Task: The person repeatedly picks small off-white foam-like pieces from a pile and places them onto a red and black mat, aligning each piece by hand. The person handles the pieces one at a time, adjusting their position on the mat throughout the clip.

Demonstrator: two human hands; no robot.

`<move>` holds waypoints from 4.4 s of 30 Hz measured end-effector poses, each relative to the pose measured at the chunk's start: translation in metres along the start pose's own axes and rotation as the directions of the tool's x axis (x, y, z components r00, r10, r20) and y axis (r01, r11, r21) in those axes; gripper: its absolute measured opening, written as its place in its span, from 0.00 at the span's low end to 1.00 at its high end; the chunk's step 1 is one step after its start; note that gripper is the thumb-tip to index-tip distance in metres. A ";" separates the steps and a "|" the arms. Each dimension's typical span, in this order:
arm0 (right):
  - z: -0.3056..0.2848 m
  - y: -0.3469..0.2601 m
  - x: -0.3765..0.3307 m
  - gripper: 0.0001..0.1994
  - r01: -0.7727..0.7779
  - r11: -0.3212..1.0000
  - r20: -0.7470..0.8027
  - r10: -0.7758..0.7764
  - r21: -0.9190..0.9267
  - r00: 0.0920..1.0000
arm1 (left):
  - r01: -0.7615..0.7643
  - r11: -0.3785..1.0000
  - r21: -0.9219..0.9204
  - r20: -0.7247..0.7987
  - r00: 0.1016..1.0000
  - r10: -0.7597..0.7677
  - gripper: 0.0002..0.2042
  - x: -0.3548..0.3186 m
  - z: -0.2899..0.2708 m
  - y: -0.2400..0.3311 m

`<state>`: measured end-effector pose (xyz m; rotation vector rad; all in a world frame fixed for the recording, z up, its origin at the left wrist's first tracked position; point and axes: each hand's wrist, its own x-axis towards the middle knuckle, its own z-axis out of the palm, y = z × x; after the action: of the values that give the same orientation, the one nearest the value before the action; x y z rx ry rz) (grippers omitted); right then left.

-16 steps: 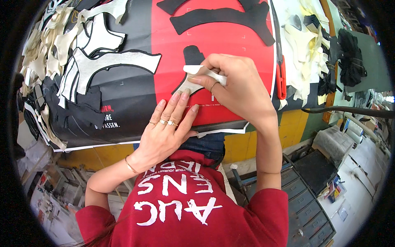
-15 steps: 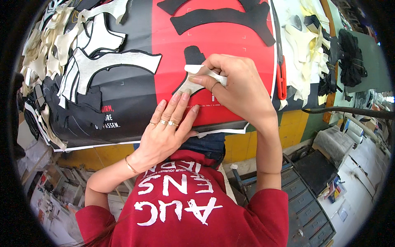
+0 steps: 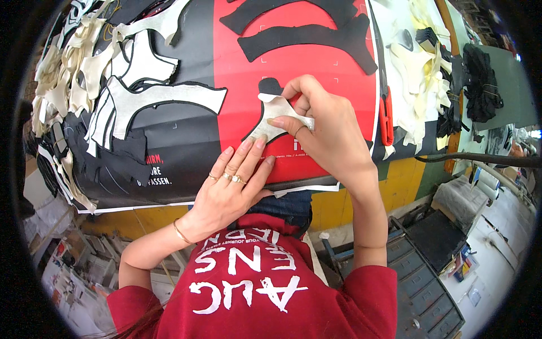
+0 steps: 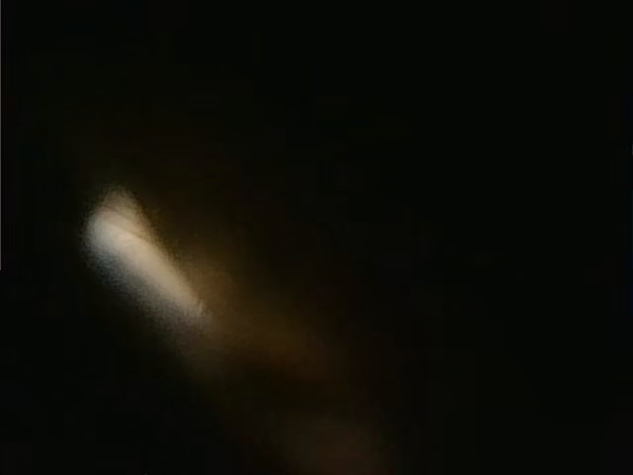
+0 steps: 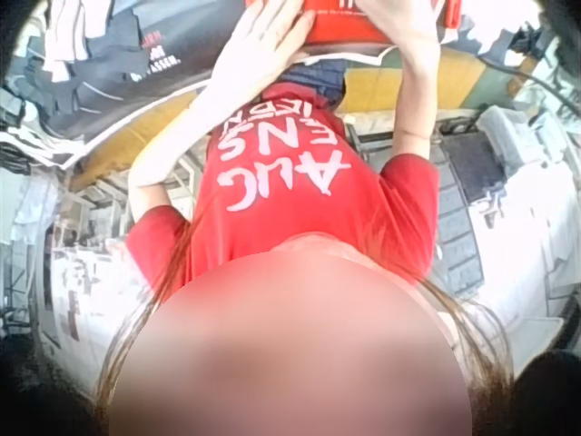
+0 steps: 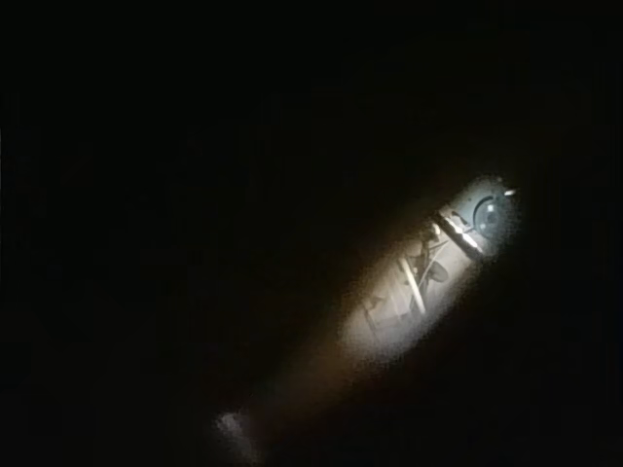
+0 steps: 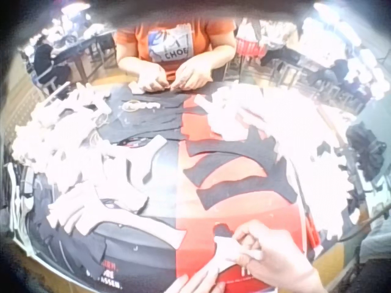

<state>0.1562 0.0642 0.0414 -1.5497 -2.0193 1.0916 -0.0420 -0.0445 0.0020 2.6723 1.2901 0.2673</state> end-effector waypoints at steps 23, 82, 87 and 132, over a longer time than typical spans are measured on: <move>0.001 -0.007 -0.002 0.13 -0.007 0.992 -0.004 0.007 -0.129 1.000 | 0.017 0.945 -0.326 -0.267 0.957 -0.110 0.18 0.065 -0.012 -0.039; 0.014 -0.018 -0.004 0.35 -0.012 0.986 -0.037 0.006 -0.168 0.999 | -0.116 0.842 -0.527 -0.424 0.894 -0.142 0.29 0.059 -0.052 -0.005; 0.010 -0.019 -0.010 0.32 -0.057 0.993 -0.025 0.055 -0.100 0.998 | 0.163 0.902 -0.400 -0.058 0.978 -0.202 0.40 0.044 -0.014 -0.019; 0.000 -0.043 0.010 0.17 0.014 0.870 -0.120 0.052 0.493 0.991 | 0.187 0.973 0.135 -0.094 0.980 -0.175 0.40 0.022 0.014 0.024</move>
<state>0.1251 0.0692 0.0728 -1.3286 -1.4822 1.3462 -0.0078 -0.0429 -0.0041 2.6589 1.6246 0.2718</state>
